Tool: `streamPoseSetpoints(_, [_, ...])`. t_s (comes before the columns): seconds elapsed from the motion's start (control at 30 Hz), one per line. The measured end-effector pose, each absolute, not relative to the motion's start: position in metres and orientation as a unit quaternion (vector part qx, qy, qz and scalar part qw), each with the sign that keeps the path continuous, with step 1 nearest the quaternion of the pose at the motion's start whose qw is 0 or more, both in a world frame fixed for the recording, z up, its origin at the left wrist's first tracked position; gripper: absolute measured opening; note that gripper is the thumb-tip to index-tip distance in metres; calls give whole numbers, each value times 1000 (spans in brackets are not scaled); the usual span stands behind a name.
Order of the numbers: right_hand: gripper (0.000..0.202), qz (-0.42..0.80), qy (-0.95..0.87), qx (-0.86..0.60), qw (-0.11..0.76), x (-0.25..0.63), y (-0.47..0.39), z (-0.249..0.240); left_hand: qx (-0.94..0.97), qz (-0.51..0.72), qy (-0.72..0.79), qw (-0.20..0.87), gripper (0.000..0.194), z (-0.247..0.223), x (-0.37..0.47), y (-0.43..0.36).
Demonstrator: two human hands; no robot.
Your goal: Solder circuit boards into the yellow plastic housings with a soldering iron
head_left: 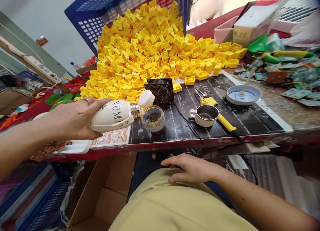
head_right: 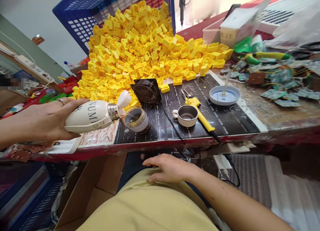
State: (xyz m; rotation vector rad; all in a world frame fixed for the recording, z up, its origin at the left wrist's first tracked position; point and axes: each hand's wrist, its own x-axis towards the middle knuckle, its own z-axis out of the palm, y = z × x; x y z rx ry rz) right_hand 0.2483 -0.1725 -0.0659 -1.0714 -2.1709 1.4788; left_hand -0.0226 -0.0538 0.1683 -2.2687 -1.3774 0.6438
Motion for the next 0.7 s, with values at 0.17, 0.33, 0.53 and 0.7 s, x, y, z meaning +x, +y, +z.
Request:
streamPoseSetpoints(0.17, [59, 518, -748, -385, 157, 251, -174, -72, -805, 262, -476, 238, 93, 175, -23, -57])
streamPoseSetpoints(0.33, [59, 523, -741, -389, 162, 252, -176, -78, -804, 270, -474, 238, 96, 176, -23, -58])
streamPoseSetpoints(0.53, [58, 529, -736, -390, 163, 251, -177, -78, -800, 272, -479, 238, 93, 176, -22, -61])
streamPoseSetpoints(0.7, [58, 530, -735, -389, 166, 251, -177, -79, -794, 273, -486, 241, 96, 178, -22, -61])
